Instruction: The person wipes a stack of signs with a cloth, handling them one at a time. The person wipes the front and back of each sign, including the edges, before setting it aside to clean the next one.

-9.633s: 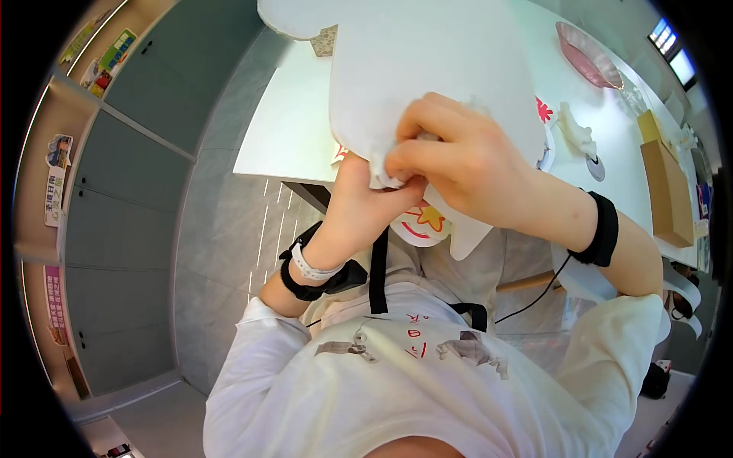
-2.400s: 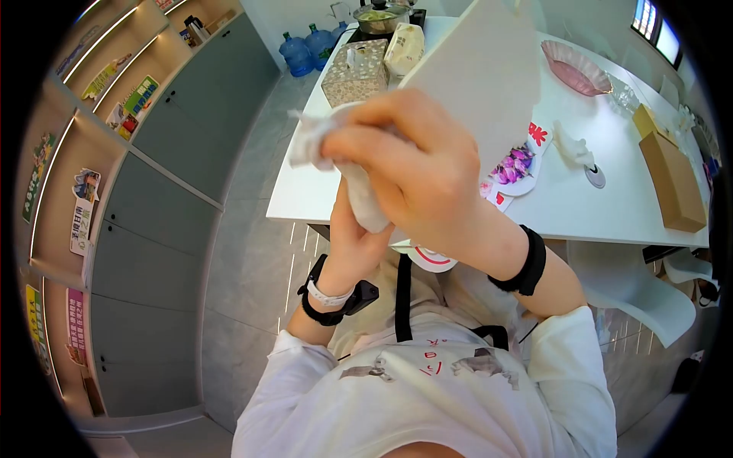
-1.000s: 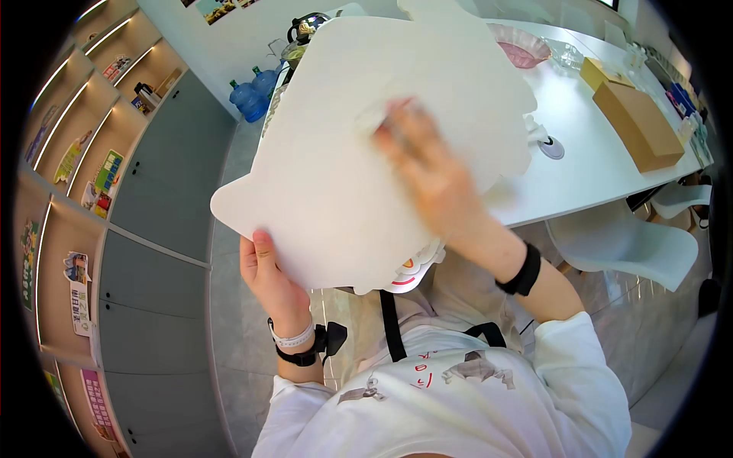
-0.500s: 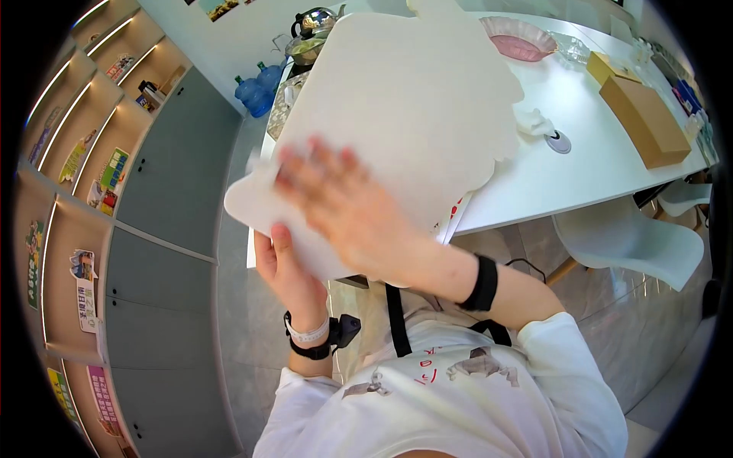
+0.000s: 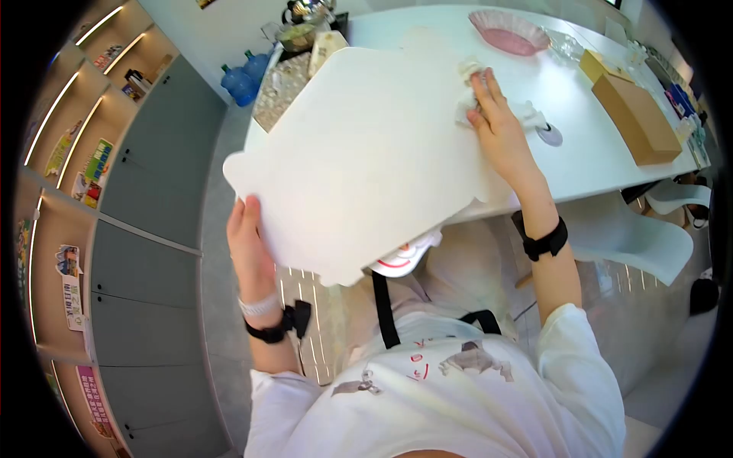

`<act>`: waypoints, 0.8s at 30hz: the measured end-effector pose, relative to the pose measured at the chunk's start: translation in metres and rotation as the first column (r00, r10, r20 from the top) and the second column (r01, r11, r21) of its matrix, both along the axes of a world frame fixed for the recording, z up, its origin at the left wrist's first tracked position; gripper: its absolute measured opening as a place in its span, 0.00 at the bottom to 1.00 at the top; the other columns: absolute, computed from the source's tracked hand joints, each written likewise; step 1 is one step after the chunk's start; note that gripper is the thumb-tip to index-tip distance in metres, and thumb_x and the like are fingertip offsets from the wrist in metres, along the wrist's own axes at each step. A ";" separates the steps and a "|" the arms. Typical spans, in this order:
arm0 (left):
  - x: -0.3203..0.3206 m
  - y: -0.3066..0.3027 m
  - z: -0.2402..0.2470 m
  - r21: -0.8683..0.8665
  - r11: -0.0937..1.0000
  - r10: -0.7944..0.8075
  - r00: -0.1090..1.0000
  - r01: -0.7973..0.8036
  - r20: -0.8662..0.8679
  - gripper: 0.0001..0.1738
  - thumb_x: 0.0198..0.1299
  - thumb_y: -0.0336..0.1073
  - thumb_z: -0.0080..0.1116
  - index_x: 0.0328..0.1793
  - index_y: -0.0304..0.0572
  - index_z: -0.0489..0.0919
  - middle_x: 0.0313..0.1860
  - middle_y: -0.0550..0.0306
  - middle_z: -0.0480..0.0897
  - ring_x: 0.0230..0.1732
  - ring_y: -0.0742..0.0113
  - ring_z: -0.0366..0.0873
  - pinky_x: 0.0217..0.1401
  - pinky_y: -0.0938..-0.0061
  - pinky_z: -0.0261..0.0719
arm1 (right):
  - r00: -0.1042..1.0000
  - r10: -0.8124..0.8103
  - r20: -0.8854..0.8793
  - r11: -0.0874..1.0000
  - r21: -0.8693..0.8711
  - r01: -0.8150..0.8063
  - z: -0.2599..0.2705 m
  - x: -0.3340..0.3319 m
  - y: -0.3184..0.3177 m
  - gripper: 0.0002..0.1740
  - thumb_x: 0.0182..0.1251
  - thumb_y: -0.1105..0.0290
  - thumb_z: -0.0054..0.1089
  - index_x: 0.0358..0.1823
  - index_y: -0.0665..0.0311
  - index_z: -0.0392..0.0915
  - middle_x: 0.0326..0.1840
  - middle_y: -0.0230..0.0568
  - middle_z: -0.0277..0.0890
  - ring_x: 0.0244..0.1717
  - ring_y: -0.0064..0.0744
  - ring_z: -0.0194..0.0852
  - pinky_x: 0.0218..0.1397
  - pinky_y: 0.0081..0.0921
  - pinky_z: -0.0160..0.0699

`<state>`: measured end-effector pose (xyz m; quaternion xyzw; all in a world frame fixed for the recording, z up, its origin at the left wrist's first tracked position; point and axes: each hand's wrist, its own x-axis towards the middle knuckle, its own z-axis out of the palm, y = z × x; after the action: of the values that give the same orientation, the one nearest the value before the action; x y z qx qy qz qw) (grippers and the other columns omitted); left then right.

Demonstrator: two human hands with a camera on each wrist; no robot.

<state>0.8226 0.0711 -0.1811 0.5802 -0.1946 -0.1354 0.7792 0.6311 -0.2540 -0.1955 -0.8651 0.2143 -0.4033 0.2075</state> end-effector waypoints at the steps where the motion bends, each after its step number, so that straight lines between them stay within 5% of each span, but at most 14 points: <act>1: 0.013 0.001 -0.007 0.029 0.998 -0.062 0.995 0.064 -0.073 0.22 0.70 0.38 0.52 0.62 0.27 0.71 0.54 0.53 0.81 0.54 0.68 0.76 0.59 0.75 0.72 | 0.997 0.033 -0.066 0.999 0.027 -0.031 -0.006 -0.006 0.000 0.31 0.70 0.73 0.50 0.74 0.57 0.58 0.78 0.54 0.50 0.73 0.54 0.57 0.74 0.39 0.57; 4: 0.029 -0.002 -0.012 0.252 0.951 -0.173 0.983 0.181 -0.055 0.26 0.66 0.36 0.57 0.66 0.27 0.69 0.56 0.50 0.79 0.56 0.66 0.76 0.61 0.73 0.71 | 0.965 0.169 -0.201 0.977 0.161 -0.137 -0.026 -0.013 -0.009 0.27 0.69 0.74 0.50 0.70 0.59 0.66 0.76 0.54 0.54 0.67 0.54 0.65 0.69 0.36 0.63; 7: 0.032 -0.006 -0.029 0.488 0.870 -0.162 0.977 0.076 0.138 0.32 0.62 0.33 0.61 0.70 0.29 0.66 0.63 0.43 0.74 0.61 0.63 0.73 0.64 0.71 0.70 | 0.937 0.198 -0.286 0.966 0.217 -0.138 -0.038 -0.017 -0.009 0.24 0.68 0.76 0.50 0.67 0.60 0.70 0.73 0.53 0.59 0.62 0.53 0.69 0.65 0.35 0.67; 8: 0.025 -0.008 -0.039 0.574 0.779 -0.036 0.897 -0.251 0.441 0.36 0.59 0.32 0.63 0.73 0.33 0.63 0.71 0.39 0.67 0.68 0.55 0.66 0.69 0.66 0.65 | 0.934 0.192 -0.301 0.965 0.230 -0.124 -0.040 -0.017 -0.010 0.24 0.67 0.76 0.50 0.65 0.61 0.71 0.71 0.52 0.62 0.61 0.53 0.70 0.64 0.34 0.68; 11: -0.009 -0.005 -0.038 0.548 0.659 -0.275 0.513 -0.515 0.813 0.39 0.58 0.35 0.63 0.75 0.38 0.61 0.75 0.42 0.61 0.75 0.46 0.56 0.74 0.53 0.56 | 0.939 0.148 -0.310 0.985 0.133 -0.111 -0.049 -0.014 -0.015 0.23 0.66 0.78 0.49 0.62 0.61 0.74 0.66 0.48 0.67 0.59 0.51 0.72 0.61 0.33 0.70; 13: -0.056 -0.011 -0.027 0.709 0.541 -0.593 0.393 -0.452 0.703 0.40 0.58 0.40 0.63 0.76 0.45 0.61 0.77 0.48 0.59 0.78 0.39 0.49 0.75 0.39 0.46 | 0.956 0.099 -0.275 0.986 -0.103 -0.131 -0.059 -0.013 -0.018 0.23 0.64 0.80 0.48 0.60 0.61 0.76 0.63 0.47 0.70 0.57 0.50 0.73 0.61 0.33 0.71; 14: -0.078 -0.016 -0.026 0.772 0.508 -0.659 0.406 -0.381 0.634 0.39 0.58 0.46 0.64 0.76 0.55 0.64 0.78 0.50 0.58 0.78 0.37 0.48 0.72 0.31 0.43 | 0.954 0.105 -0.282 0.989 -0.069 -0.129 -0.059 -0.014 -0.015 0.23 0.64 0.80 0.48 0.60 0.60 0.76 0.64 0.46 0.70 0.57 0.50 0.72 0.62 0.34 0.71; 17: -0.092 -0.030 -0.046 0.806 0.389 -0.709 0.413 -0.447 0.571 0.39 0.56 0.49 0.64 0.75 0.62 0.66 0.78 0.51 0.57 0.78 0.36 0.49 0.71 0.30 0.45 | 0.932 0.192 -0.308 0.978 -0.014 -0.206 -0.054 -0.021 -0.002 0.25 0.62 0.82 0.47 0.61 0.58 0.76 0.64 0.44 0.71 0.61 0.50 0.71 0.65 0.34 0.70; 22: -0.089 -0.034 -0.043 0.821 0.375 -0.706 0.442 -0.430 0.554 0.36 0.55 0.49 0.64 0.73 0.65 0.69 0.77 0.51 0.60 0.76 0.35 0.52 0.70 0.30 0.49 | 0.803 0.443 -0.398 0.870 -0.027 -0.493 -0.043 -0.068 0.045 0.30 0.58 0.84 0.47 0.63 0.53 0.74 0.67 0.40 0.70 0.68 0.43 0.66 0.70 0.33 0.67; 24: -0.088 -0.034 -0.041 0.829 0.373 -0.714 0.441 -0.417 0.544 0.36 0.55 0.48 0.65 0.72 0.65 0.70 0.77 0.51 0.61 0.76 0.35 0.53 0.70 0.30 0.49 | 0.785 0.459 -0.416 0.870 0.031 -0.492 -0.039 -0.077 0.037 0.34 0.53 0.88 0.46 0.62 0.54 0.75 0.68 0.41 0.70 0.70 0.43 0.65 0.73 0.36 0.65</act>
<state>0.7350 0.0369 -0.2221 0.8508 -0.5204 0.0158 0.0712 0.5539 -0.2170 -0.2348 -0.9634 0.0118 -0.1553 0.2180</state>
